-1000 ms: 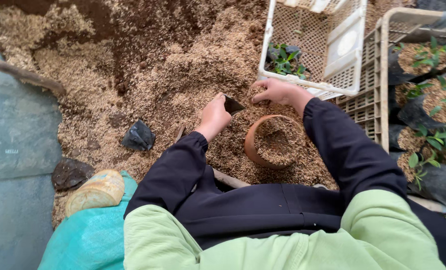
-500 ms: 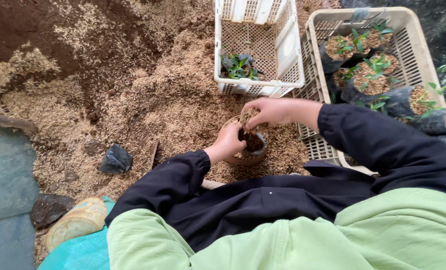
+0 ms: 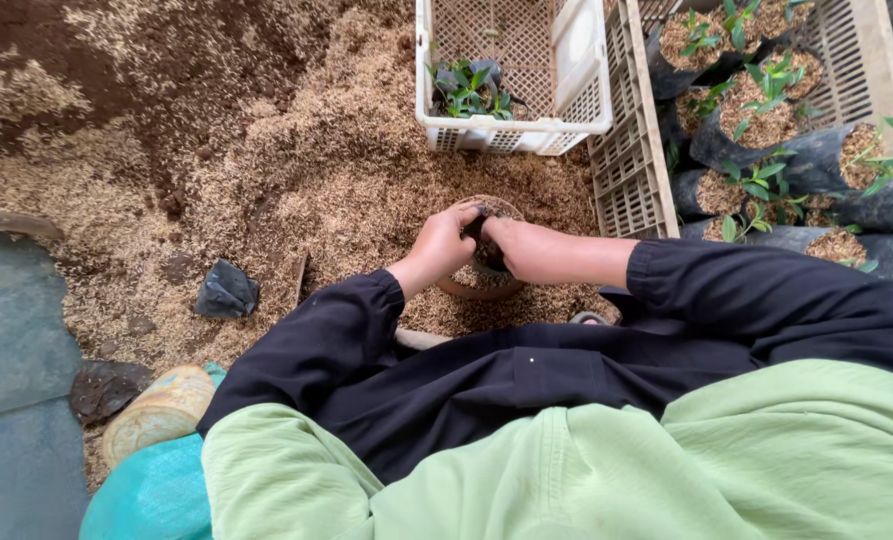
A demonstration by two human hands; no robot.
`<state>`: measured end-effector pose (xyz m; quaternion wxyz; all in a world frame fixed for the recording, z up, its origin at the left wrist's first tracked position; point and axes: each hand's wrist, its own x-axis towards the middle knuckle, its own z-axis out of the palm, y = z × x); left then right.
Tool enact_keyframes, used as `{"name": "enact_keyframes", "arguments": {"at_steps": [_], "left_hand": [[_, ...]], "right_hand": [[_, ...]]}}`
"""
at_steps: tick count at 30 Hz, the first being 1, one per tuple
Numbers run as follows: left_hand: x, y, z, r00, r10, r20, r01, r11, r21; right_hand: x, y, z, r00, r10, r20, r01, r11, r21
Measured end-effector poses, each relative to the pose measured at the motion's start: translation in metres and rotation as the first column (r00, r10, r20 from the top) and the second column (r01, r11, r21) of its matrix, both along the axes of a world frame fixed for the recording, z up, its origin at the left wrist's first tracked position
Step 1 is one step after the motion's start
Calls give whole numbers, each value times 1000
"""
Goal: The person removes seedlings from black plastic nursery bags and places them into a brown pot filled with wood shavings. They then add more wood shavings around the seedlings to secure them in place.
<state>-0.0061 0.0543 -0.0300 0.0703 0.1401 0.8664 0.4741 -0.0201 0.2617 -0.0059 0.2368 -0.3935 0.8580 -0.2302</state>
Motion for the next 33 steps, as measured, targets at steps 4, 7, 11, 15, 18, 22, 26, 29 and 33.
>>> {"name": "enact_keyframes", "arguments": {"at_steps": [4,7,11,15,18,22,26,29,33], "left_hand": [[4,3,23,936,34,350,-46,999,25],[4,7,27,939,26,344,-21,1000,-18],[1,5,12,996,-36,77,47,989,-142],[1,2,-2,999,-45,4,45,992,-115],[1,2,2,999,-35,8,35,996,-87],[2,2,12,1000,16,13,-13,972,-233],[-6,2,11,979,-95,-179,13,911,-412],[-19,4,6,944,-192,-267,82,923,-375],[-30,4,2,966,-248,-78,207,916,-343]], "right_hand": [[-8,10,-14,943,250,-219,-146,904,401],[-16,5,-18,893,124,-432,-2,962,273],[-28,-6,-21,920,317,-231,-304,948,93],[-36,-7,-21,884,427,-189,-275,803,528],[-40,-10,-12,847,436,-304,-344,886,311],[-34,-14,14,725,576,-379,-386,794,469],[-28,-8,41,641,638,-426,-273,708,651],[-34,-6,45,690,563,-455,-311,798,515],[-37,-11,24,775,492,-396,-442,870,217]]}}
